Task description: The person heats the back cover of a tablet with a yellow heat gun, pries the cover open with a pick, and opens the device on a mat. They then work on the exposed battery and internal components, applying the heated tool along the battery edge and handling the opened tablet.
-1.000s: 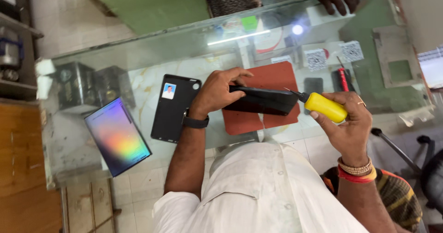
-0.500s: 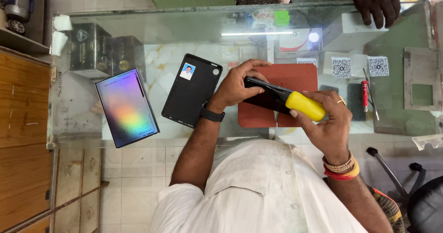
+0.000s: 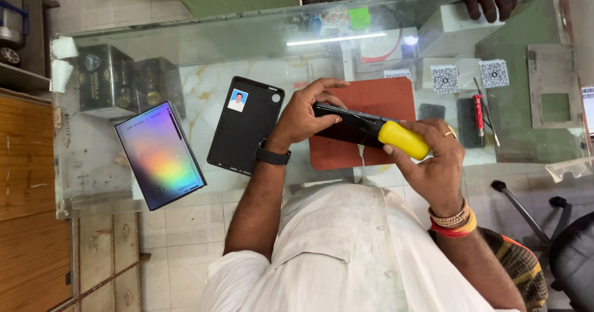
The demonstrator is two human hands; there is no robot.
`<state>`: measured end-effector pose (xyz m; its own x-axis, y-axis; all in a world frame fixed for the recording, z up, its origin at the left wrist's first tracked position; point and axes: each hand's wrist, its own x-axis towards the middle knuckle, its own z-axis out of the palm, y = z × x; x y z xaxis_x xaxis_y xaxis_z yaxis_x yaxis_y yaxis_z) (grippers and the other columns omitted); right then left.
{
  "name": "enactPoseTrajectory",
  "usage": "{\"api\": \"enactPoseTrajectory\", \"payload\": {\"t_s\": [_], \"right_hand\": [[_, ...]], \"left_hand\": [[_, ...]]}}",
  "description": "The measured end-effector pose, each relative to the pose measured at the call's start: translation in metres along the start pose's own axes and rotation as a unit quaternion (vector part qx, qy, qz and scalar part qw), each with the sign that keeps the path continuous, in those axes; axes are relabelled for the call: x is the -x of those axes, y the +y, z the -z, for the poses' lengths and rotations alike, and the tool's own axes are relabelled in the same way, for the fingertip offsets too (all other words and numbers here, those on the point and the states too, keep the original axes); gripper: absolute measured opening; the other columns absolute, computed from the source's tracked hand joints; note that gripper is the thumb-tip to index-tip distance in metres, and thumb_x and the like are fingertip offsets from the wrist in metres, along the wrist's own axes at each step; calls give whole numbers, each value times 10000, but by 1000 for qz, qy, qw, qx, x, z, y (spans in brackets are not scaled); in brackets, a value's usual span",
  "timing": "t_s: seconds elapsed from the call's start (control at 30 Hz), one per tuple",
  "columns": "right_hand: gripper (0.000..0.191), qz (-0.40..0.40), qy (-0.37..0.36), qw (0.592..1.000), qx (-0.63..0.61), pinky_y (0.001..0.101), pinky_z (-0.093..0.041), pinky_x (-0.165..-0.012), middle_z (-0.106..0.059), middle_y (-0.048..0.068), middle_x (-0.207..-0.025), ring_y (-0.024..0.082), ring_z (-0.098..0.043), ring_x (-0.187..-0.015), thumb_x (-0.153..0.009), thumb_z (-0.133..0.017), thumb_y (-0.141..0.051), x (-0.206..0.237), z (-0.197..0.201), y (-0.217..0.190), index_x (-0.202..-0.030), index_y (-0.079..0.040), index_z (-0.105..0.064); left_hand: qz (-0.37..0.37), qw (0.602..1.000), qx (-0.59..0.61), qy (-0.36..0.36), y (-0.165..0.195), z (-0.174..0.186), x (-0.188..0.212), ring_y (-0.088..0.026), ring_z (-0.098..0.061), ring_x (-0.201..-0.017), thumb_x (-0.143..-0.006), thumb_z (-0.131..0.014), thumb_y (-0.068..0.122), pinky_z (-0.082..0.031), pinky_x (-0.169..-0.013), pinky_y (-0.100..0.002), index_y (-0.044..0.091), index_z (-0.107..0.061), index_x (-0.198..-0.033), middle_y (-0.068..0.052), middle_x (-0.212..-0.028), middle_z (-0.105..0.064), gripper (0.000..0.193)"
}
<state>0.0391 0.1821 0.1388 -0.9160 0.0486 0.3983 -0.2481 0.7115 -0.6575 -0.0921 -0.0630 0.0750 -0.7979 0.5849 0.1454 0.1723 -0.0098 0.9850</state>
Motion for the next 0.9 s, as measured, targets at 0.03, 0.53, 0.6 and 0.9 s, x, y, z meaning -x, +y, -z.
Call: {"api": "enactPoseTrajectory", "payload": {"t_s": [0.03,0.53,0.6,0.9], "right_hand": [[411,2,0,1000,-1,367,-521,-806,-697,147,-1020,281,-678,-918,-791,-907,-136,0,0,1,-1142,-24,-726],[412,0,4,1000,3,350,-529,-818,-708,133,-1045,261,-683,-930,-800,-908,-132,7,14,13,-1153,-25,-723],[422,-13,10,1000,1,343,-531,-818,-704,135,-1052,254,-690,-932,-803,-902,-135,11,19,16,-1167,-23,-722],[381,-48,45,998,25,354,-528,-860,-718,127,-1081,264,-687,-964,-828,-899,-114,31,43,46,-1158,-34,-727]], "left_hand": [[4,1000,-2,0,0,0,-1,-94,-718,-1009,-799,-757,-29,-512,-1006,-283,92,-566,-1400,-29,-1005,-789,642],[12,999,-33,-19,18,-2,-9,-105,-751,-1021,-810,-744,-3,-538,-982,-300,91,-567,-1392,-34,-1000,-783,616],[33,989,-139,-30,27,-5,-14,-153,-740,-889,-807,-748,46,-544,-820,-336,106,-575,-1388,-37,-955,-780,609],[-105,893,-429,-89,50,-44,-50,-339,-681,-734,-760,-762,90,-487,-831,-488,73,-601,-1309,-113,-753,-698,572]]}}
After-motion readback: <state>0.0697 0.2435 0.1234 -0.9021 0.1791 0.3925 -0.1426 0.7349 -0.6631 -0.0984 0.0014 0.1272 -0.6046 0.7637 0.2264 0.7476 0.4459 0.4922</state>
